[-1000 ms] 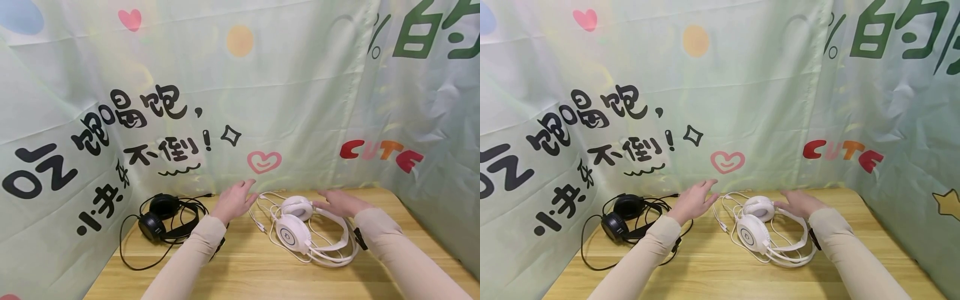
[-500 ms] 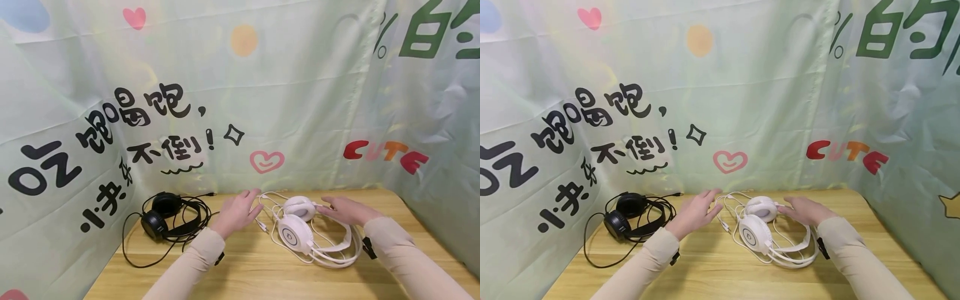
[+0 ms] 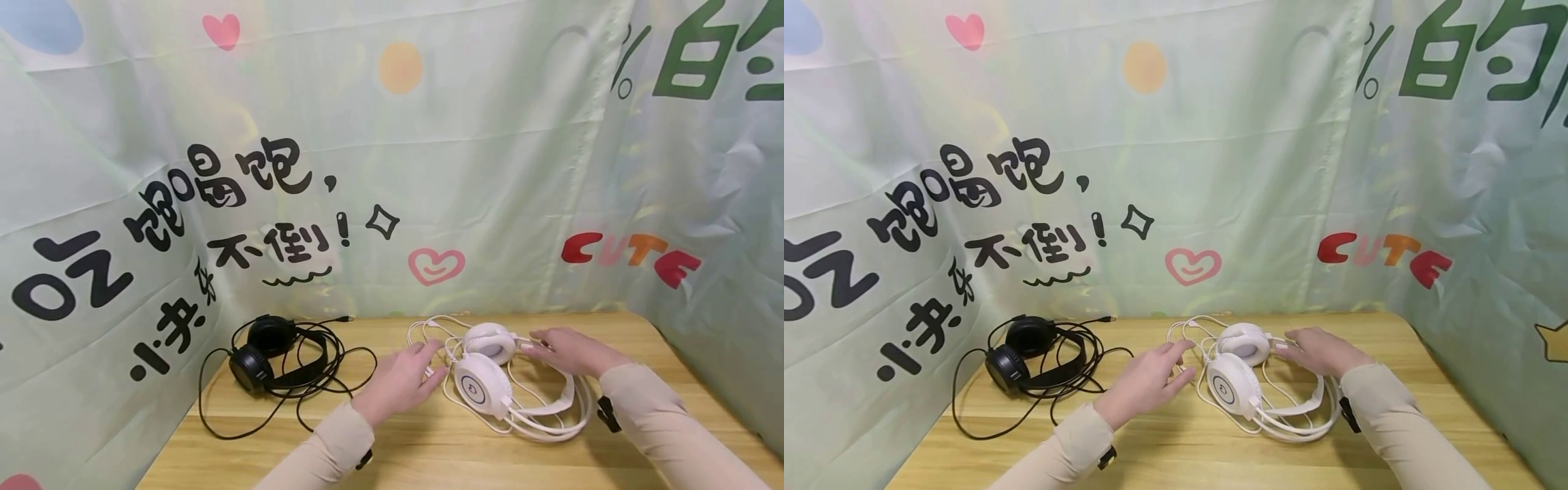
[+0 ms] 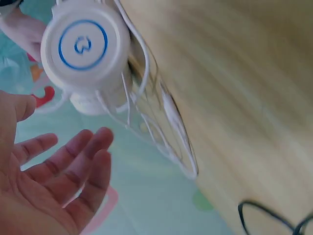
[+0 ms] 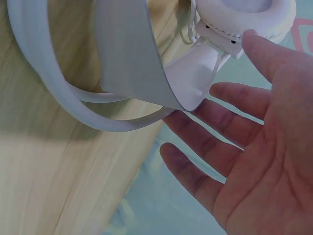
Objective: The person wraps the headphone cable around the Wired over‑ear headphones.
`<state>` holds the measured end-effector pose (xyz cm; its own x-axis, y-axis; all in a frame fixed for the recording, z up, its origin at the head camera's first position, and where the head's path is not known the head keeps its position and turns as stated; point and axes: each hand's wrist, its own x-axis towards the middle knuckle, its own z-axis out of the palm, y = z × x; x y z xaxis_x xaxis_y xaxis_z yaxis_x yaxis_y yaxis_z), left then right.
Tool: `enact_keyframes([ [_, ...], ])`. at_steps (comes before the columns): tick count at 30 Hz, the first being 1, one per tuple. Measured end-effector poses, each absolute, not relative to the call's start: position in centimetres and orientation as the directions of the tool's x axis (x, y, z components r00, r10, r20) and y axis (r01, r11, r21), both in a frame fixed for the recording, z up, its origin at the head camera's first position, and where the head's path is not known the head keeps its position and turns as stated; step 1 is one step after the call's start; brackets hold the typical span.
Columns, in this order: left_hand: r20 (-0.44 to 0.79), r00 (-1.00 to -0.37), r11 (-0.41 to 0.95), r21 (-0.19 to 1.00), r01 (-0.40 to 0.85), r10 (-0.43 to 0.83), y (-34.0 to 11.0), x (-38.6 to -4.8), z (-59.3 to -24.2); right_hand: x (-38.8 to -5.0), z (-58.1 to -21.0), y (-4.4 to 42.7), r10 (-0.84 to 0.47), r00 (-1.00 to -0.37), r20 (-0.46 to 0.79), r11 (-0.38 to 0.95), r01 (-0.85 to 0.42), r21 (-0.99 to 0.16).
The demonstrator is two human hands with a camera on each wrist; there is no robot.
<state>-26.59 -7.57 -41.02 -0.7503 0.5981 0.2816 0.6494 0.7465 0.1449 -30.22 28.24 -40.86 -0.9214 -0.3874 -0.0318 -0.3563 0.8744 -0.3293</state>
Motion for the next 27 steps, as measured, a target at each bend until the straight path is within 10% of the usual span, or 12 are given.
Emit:
enact_keyframes([
  [27,0.107,-0.759,0.718,0.262,0.645,0.643,-4.8,-21.4,-44.0,-29.0,-41.6,28.9,-0.394,-0.919,-0.014,0.857,-0.362,-0.366],
])
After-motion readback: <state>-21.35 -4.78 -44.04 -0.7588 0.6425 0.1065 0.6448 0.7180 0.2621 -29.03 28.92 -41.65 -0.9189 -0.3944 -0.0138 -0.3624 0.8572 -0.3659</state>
